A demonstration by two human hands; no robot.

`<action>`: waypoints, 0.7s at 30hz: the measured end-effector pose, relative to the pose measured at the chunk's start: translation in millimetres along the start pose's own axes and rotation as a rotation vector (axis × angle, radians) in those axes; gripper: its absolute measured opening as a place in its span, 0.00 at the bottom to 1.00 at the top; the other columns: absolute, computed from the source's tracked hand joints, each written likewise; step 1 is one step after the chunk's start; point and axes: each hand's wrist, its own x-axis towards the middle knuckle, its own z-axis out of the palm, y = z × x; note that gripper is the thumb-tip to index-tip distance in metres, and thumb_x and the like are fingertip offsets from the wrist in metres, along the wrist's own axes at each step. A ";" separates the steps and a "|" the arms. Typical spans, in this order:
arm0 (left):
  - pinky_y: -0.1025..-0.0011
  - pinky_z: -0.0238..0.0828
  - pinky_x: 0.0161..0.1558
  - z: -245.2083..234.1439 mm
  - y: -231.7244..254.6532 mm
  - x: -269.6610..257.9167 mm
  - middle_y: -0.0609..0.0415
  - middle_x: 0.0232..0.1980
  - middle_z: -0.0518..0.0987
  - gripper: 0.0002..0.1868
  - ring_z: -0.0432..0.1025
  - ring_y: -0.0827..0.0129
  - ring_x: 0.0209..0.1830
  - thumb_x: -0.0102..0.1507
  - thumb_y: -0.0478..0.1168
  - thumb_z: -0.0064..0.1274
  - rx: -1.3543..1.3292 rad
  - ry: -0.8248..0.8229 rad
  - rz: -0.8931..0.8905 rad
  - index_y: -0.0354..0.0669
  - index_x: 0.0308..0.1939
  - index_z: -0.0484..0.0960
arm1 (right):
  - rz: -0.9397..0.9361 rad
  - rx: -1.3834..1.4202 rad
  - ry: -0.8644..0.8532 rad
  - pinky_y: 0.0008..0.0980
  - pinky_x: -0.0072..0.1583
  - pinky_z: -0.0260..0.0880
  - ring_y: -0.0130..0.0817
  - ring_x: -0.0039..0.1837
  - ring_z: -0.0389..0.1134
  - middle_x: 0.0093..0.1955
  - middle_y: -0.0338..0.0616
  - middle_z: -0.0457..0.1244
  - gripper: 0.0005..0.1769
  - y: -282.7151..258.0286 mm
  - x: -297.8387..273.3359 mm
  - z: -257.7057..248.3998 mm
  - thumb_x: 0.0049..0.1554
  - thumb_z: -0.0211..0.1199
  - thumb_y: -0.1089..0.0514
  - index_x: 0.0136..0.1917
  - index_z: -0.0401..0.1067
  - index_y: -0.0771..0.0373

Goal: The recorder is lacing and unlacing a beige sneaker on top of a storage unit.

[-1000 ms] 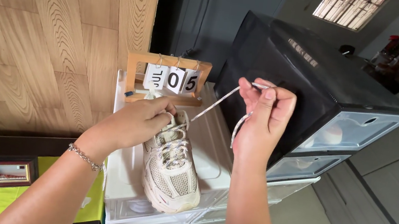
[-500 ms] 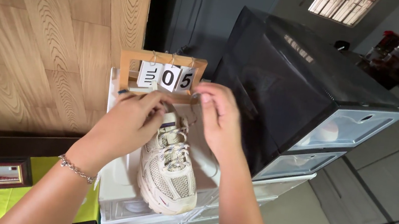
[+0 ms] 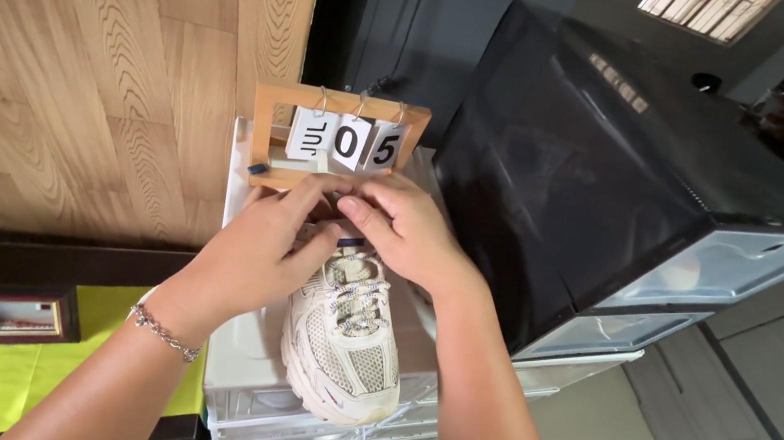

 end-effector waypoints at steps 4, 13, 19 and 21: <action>0.55 0.55 0.65 -0.1 -2.8 1.0 0.48 0.39 0.85 0.20 0.76 0.52 0.45 0.63 0.39 0.50 0.032 -0.061 -0.046 0.42 0.59 0.72 | 0.077 0.008 -0.011 0.36 0.49 0.65 0.40 0.44 0.63 0.40 0.46 0.62 0.16 14.2 -6.3 2.1 0.65 0.60 0.53 0.42 0.69 0.68; 0.64 0.58 0.57 -8.7 -2.9 3.4 0.55 0.27 0.77 0.18 0.74 0.62 0.31 0.61 0.37 0.50 0.107 -0.170 -0.068 0.45 0.56 0.74 | 0.120 0.205 0.095 0.30 0.43 0.62 0.29 0.39 0.60 0.36 0.39 0.58 0.21 32.1 -17.9 7.8 0.68 0.56 0.48 0.40 0.67 0.66; 0.61 0.59 0.60 -14.3 -9.9 0.6 0.56 0.26 0.76 0.16 0.74 0.63 0.30 0.61 0.33 0.49 0.043 -0.160 0.011 0.44 0.53 0.75 | 0.059 0.176 0.164 0.30 0.45 0.64 0.30 0.41 0.62 0.37 0.39 0.60 0.23 38.5 -20.3 9.0 0.68 0.54 0.46 0.40 0.67 0.67; 0.62 0.72 0.47 -13.0 -11.7 2.0 0.59 0.37 0.78 0.22 0.74 0.61 0.34 0.61 0.33 0.48 -0.059 -0.252 -0.422 0.51 0.59 0.77 | 0.092 0.204 0.180 0.30 0.45 0.65 0.31 0.41 0.63 0.37 0.41 0.61 0.23 43.2 -20.5 10.7 0.68 0.54 0.46 0.40 0.68 0.67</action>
